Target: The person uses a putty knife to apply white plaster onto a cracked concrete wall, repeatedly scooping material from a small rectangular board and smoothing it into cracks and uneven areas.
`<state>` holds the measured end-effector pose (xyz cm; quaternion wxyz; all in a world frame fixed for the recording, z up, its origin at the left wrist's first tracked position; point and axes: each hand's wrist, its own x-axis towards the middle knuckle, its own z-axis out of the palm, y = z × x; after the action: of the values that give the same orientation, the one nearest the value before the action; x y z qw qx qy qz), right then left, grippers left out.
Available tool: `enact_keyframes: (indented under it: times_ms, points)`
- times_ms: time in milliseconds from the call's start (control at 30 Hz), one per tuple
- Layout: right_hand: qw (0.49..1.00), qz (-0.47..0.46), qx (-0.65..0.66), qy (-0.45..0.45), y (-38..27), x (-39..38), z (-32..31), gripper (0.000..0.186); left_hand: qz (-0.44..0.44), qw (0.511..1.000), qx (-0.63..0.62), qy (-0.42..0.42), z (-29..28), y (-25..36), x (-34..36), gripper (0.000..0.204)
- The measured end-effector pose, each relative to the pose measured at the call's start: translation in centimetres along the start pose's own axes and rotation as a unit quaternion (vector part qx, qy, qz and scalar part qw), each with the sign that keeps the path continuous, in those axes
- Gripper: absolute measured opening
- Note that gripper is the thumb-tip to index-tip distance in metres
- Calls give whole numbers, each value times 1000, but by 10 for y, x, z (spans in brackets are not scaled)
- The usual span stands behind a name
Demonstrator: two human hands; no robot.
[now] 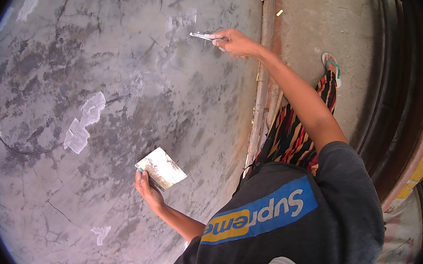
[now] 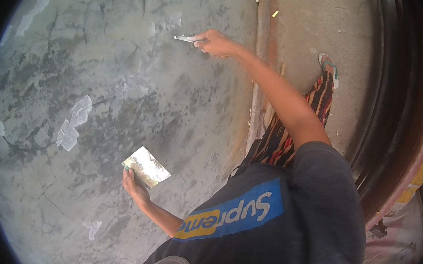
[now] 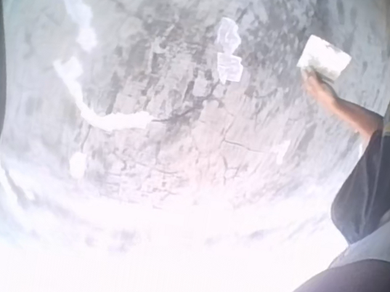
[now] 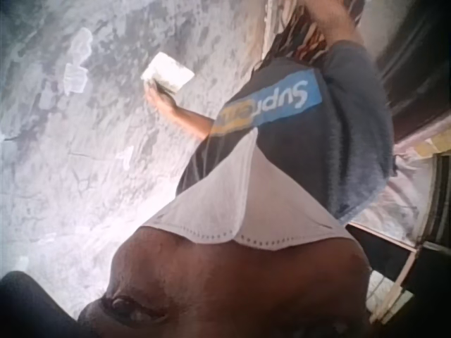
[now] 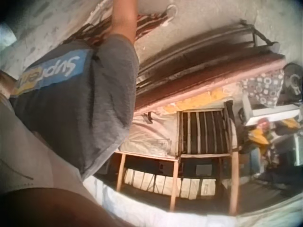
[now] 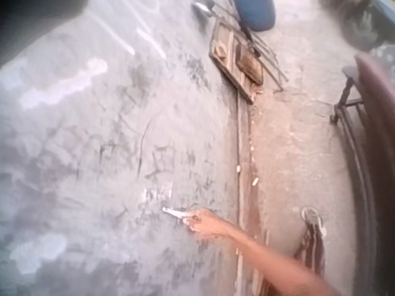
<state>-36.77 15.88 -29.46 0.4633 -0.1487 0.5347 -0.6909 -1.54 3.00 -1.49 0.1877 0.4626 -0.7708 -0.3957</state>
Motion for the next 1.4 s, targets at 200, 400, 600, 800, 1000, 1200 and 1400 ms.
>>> enact_keyframes:
  times_ms: [200,400,600,800,1000,1200,1400]
  points:
    - [993,-32,74,92,2,41,-14,39,5,1000,-8,21,-1,-3,2,20]
    - [1000,-12,-1,25,23,14,9,40,-9,999,-9,30,9,1,-1,24]
    - [987,-77,66,122,32,32,-9,38,-15,999,38,28,-6,-5,-1,26]
    - [962,-159,56,215,71,61,64,38,-4,999,37,14,5,5,-1,25]
    - [986,-104,-49,124,73,14,14,37,-15,999,35,21,3,3,-2,25]
    - [989,-10,33,141,22,40,-13,39,-12,999,34,20,-1,3,2,23]
    - [996,-38,-36,72,47,11,4,41,-15,999,25,23,3,-2,-3,24]
